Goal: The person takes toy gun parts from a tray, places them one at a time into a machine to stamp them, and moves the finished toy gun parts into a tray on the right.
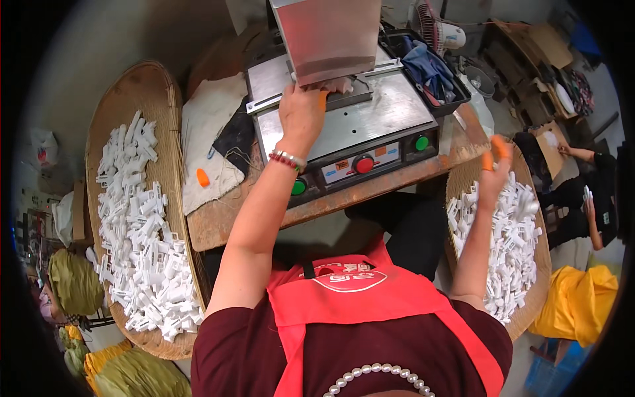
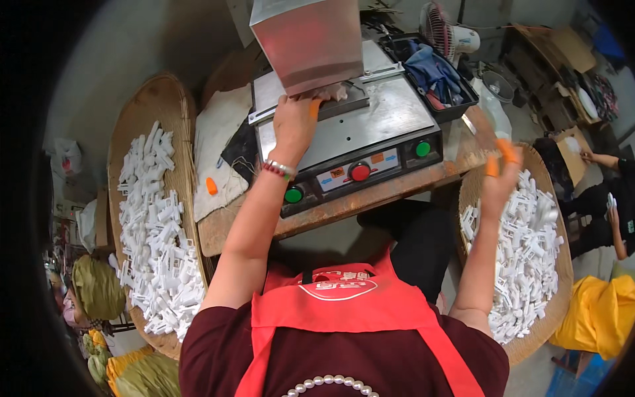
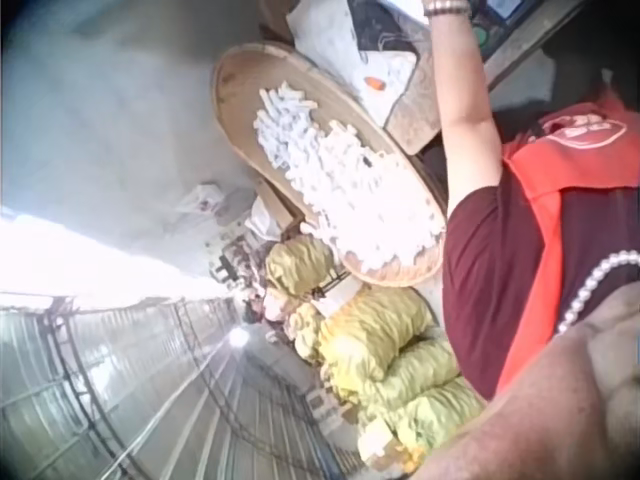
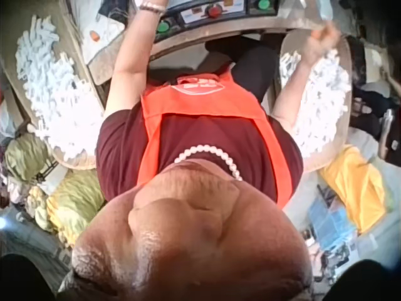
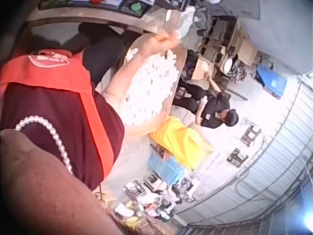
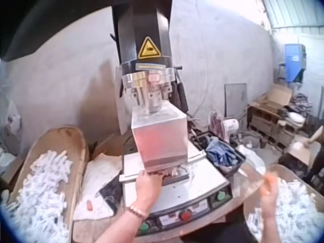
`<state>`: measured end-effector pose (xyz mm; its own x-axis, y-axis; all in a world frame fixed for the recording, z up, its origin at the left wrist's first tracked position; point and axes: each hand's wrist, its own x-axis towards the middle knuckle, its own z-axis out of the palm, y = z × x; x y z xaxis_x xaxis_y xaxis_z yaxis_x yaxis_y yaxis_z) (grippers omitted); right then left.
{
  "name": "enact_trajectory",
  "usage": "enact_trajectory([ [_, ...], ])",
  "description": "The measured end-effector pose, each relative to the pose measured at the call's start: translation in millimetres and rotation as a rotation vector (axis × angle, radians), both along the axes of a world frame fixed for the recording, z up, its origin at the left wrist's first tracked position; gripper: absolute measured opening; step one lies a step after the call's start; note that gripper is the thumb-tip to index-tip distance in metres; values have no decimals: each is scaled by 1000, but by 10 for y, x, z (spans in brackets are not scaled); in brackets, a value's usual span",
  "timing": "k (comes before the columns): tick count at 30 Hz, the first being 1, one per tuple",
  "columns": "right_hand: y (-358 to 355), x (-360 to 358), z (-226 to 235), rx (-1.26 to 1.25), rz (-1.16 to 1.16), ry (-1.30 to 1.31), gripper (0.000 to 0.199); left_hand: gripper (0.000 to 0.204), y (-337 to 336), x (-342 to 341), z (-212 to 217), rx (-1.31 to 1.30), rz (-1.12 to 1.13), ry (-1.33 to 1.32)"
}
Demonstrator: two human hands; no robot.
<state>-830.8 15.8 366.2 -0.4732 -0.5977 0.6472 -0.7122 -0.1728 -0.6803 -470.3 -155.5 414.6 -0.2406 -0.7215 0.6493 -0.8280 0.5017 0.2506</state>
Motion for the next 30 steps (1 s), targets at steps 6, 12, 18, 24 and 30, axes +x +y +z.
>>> enact_trajectory([
  [6, -515, 452, -358, 251, 350, -212, 55, 28, -131, 55, -95, 27, 70, -205],
  [12, -880, 286, -753, 466, 404, -136, 68, 58, 1042, 1027, -372, 119, -130, -331],
  [18, -824, 304, -701, 343, 458, -133, 61, 47, 1234, 1622, -525, 28, -138, 70],
  [24, -460, 464, -612, 230, 356, -240, 43, 41, 2104, 4335, -1001, 713, 837, -111],
  [30, -356, 889, -491, 166, 282, -137, 39, 45, 2508, 5040, -1545, 970, 490, -461],
])
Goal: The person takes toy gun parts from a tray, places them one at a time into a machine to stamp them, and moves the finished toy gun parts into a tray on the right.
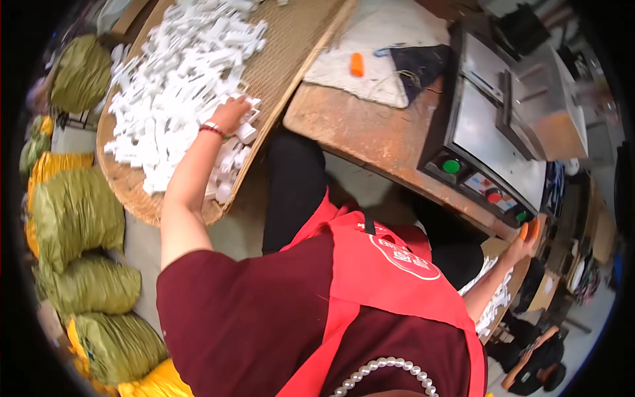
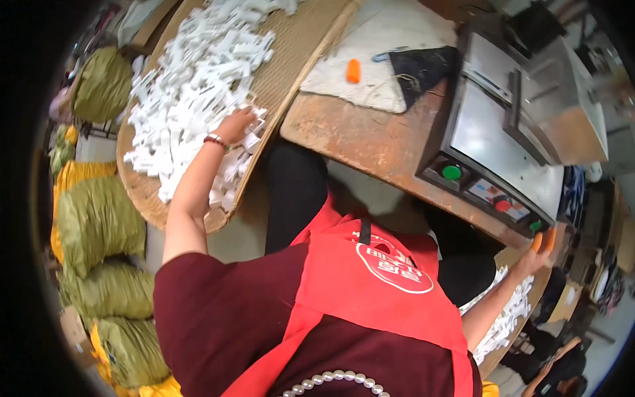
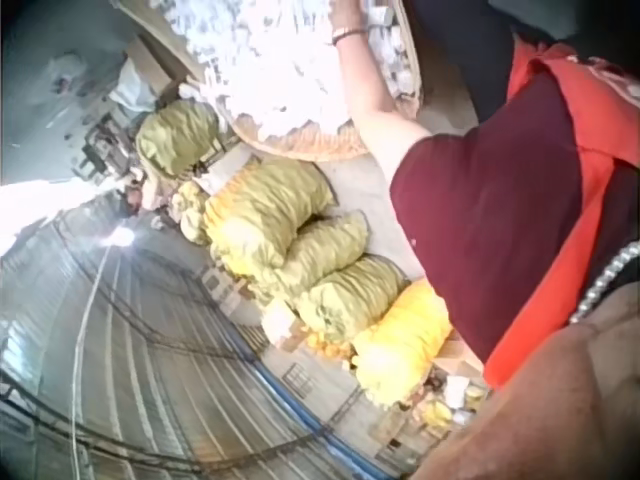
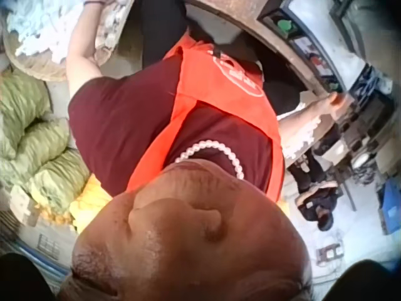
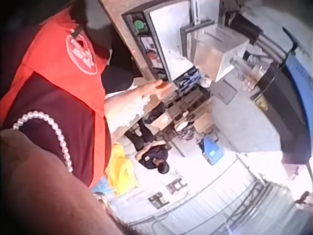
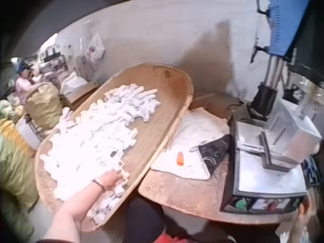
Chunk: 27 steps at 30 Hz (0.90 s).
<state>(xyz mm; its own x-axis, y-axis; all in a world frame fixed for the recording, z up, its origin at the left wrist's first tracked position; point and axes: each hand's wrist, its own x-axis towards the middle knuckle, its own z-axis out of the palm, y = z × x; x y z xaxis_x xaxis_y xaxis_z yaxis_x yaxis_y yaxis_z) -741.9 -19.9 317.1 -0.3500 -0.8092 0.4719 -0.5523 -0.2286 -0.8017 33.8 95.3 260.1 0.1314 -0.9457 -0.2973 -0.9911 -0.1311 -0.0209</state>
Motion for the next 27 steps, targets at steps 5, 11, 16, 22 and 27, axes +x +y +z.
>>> enact_trajectory([
  [5, -264, 305, 306, -108, 126, -50, 41, 52, -351, -483, 968, -634, 234, 551],
  [11, -931, 428, 519, -103, 219, 214, 35, 64, -1582, -2648, 2098, -402, -126, 1548],
  [16, -1763, 921, 488, -253, 517, 180, 21, 66, -2418, -3452, 1810, -25, -212, 1338],
  [22, -1912, 692, 383, -240, 318, -70, 26, 57, -1554, -3934, 1577, -751, -532, 476],
  [27, -571, 108, 1253, -647, -265, 168, 40, 52, -1362, -3883, 1287, -775, -525, 584],
])
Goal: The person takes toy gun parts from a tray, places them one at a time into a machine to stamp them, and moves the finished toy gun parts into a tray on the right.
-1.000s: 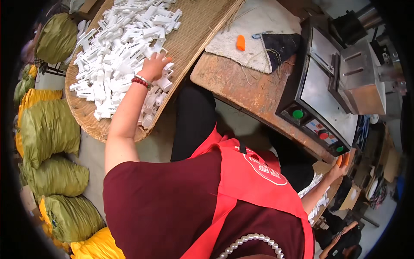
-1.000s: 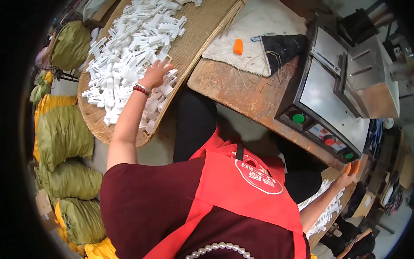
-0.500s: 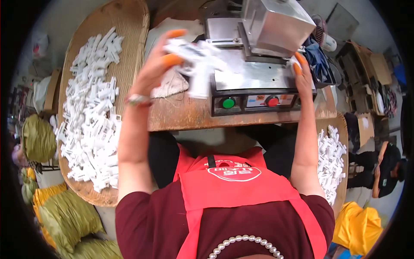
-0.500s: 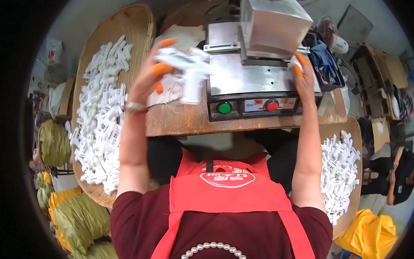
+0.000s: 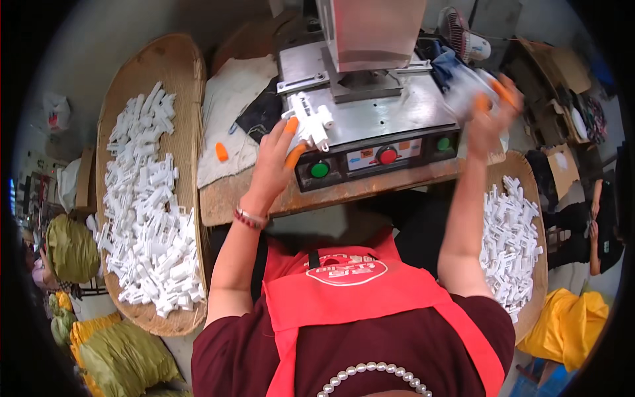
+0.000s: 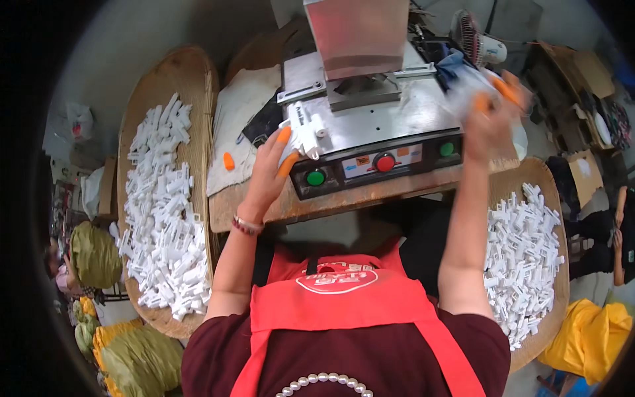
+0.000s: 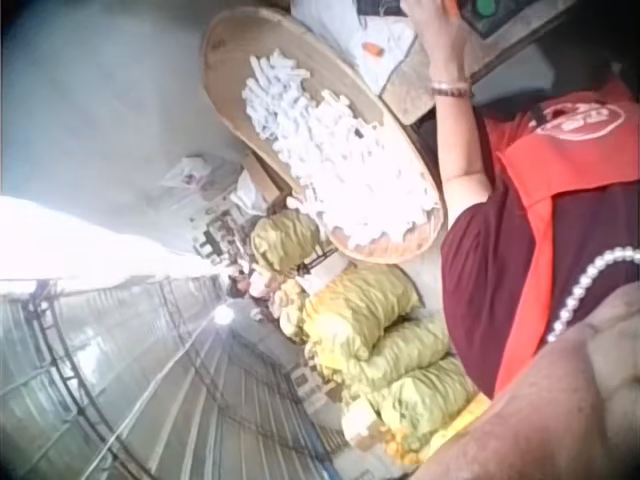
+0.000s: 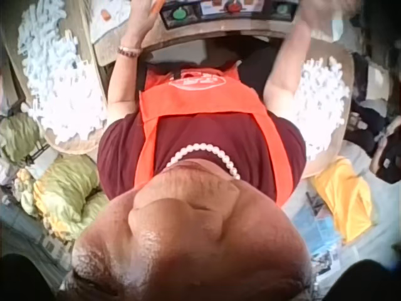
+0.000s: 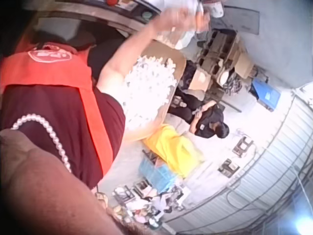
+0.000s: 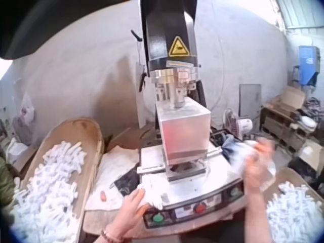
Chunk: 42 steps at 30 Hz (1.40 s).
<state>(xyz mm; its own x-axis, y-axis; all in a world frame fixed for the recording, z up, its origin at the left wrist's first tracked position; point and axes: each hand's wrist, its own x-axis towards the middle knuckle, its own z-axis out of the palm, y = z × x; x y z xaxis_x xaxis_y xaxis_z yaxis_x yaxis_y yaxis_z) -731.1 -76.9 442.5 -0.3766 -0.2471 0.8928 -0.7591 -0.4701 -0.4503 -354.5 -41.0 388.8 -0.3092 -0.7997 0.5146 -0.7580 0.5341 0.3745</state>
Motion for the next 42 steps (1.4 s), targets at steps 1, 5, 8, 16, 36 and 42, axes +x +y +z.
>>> enact_trajectory([
  [1, 352, -81, 172, 16, -127, 69, 41, 50, -19, 7, -38, -52, 29, 23],
  [5, 1045, -439, 84, 85, -280, 7, 41, 30, -523, -693, 317, -241, 129, -65],
  [8, 1005, -821, -612, 335, -272, 30, 45, 21, -1168, -1071, 196, -257, 119, -161],
  [16, 306, -469, -1170, 848, 277, -49, 62, 41, -917, -808, 177, -128, 56, -141],
  [36, 237, -548, -1504, 891, 507, -540, 56, 26, 1016, 3903, -1794, 489, 840, -210],
  [42, 232, -369, -1430, 877, 445, -483, 53, 31, 557, 3913, -1870, 819, 862, -499],
])
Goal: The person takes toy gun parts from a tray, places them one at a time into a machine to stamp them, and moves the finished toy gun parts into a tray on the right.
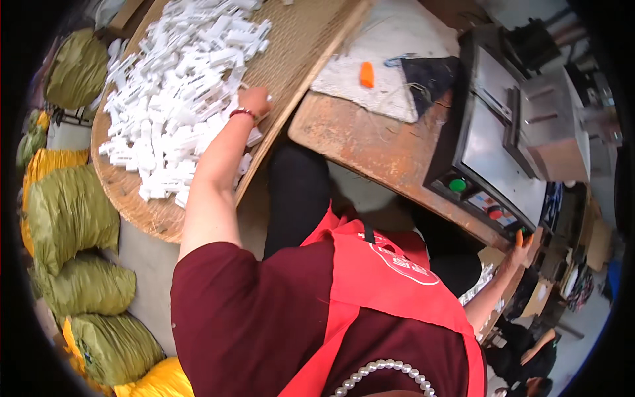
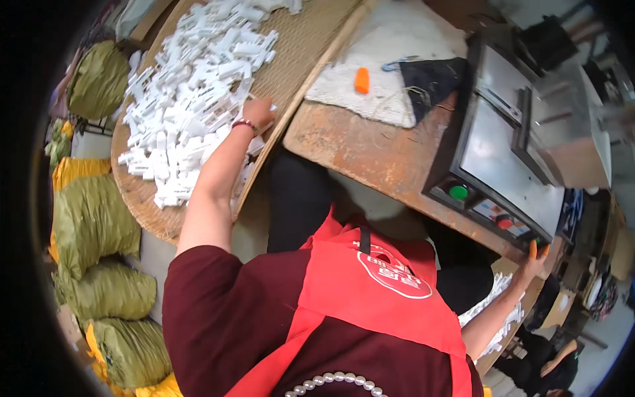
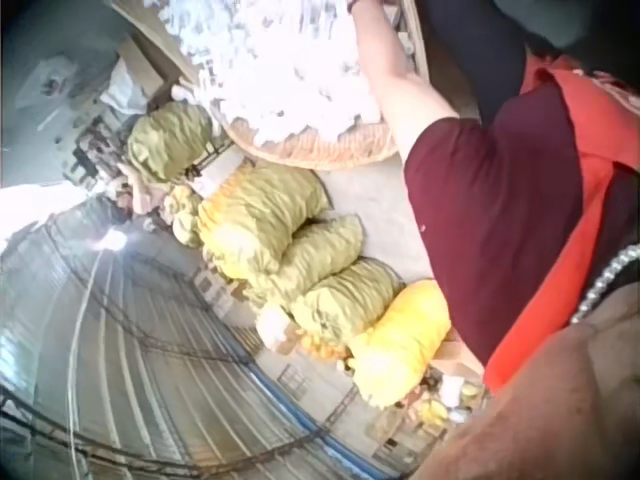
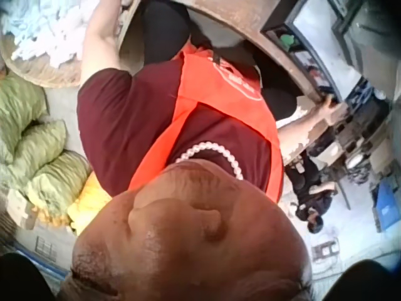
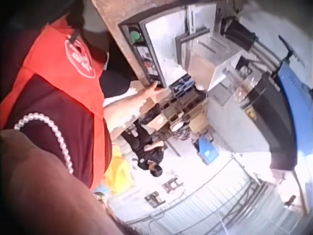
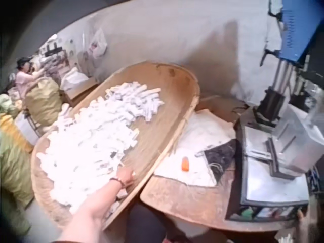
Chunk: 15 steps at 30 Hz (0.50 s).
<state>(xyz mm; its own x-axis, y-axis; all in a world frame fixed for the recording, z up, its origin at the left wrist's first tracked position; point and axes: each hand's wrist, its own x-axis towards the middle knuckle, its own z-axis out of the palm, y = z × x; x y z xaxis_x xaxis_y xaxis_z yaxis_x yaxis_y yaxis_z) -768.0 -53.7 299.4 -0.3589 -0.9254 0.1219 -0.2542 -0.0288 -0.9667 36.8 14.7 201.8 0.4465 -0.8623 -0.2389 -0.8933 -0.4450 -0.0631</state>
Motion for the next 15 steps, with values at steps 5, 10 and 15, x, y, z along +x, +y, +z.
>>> enact_trajectory([
  [5, 72, 117, 234, -348, -164, 466, 47, 40, -15, -516, 1211, -801, 80, 358],
  [10, -454, 610, 781, -391, 83, 470, 36, 39, -594, -2088, 2480, -1213, -317, 1311],
  [15, -1322, 986, 701, -572, 361, 447, 34, 39, -1745, -3480, 2255, -473, -549, 1914],
])
